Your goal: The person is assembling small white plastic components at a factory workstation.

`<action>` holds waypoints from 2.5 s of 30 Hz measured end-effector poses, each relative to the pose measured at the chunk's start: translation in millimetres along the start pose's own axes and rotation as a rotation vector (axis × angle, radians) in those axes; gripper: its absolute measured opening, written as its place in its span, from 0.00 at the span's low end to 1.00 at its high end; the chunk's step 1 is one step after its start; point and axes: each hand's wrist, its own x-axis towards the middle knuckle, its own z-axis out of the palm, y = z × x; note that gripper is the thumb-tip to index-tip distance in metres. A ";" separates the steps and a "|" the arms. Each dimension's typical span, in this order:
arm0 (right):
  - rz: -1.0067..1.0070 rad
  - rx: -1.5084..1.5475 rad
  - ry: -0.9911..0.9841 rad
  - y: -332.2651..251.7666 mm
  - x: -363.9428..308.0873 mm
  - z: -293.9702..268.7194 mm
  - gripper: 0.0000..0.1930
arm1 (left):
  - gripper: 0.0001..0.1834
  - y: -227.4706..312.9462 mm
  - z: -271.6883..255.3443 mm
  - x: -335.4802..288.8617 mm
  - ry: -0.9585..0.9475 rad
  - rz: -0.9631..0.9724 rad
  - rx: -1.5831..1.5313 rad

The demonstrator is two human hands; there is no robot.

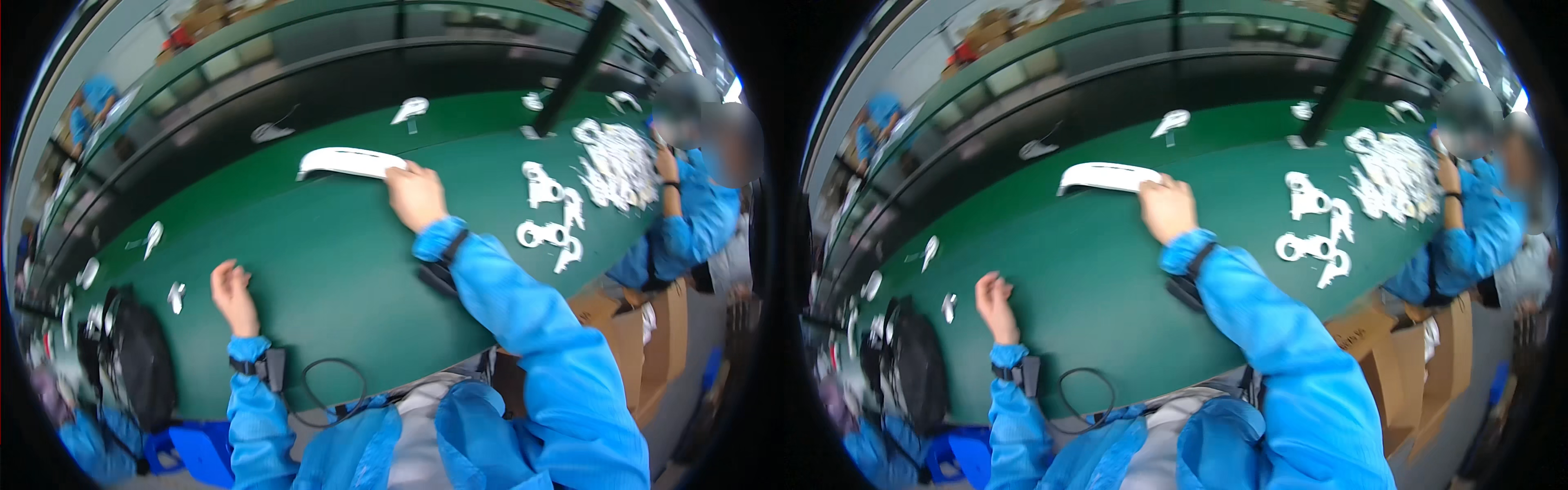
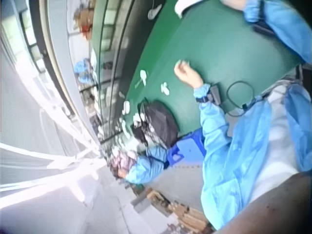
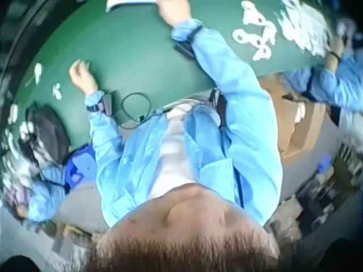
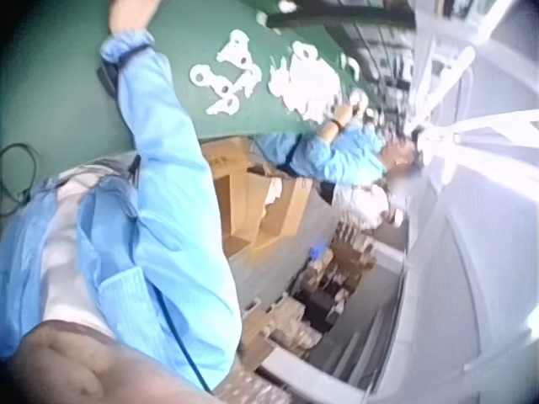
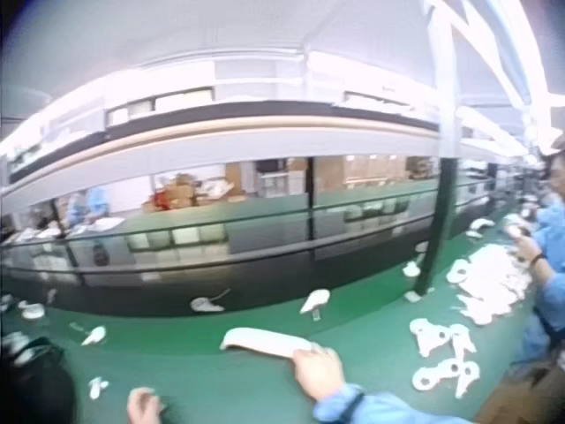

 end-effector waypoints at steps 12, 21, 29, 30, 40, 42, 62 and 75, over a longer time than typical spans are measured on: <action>0.051 0.383 -0.232 17.1 33.7 -47.8 0.15 | 0.07 5.9 -18.7 -8.2 -0.014 -0.030 -0.010; 0.630 0.349 -0.093 147.4 -118.5 -191.2 0.11 | 0.07 11.2 -11.1 -2.3 -0.082 -0.064 0.080; 0.361 0.296 -0.351 152.8 -120.8 -197.6 0.15 | 0.07 12.2 -14.5 -8.1 -0.146 -0.036 0.201; 0.258 0.304 -0.346 157.2 -116.5 -189.7 0.16 | 0.07 13.5 -11.7 -8.3 -0.148 -0.034 0.203; 0.198 0.208 -0.438 171.0 -96.6 -131.8 0.07 | 0.08 -6.6 -24.5 -3.4 -0.125 0.067 0.304; 0.239 0.268 -0.449 163.6 -94.5 -149.8 0.08 | 0.09 -22.0 -42.7 4.4 -0.248 0.001 0.223; 0.975 0.999 -0.645 45.8 -88.6 -153.8 0.23 | 0.06 18.0 -18.0 -11.6 -0.245 0.037 0.347; 0.116 0.627 -0.409 93.8 -111.1 -143.3 0.25 | 0.07 18.8 -14.8 -14.1 -0.220 0.191 0.518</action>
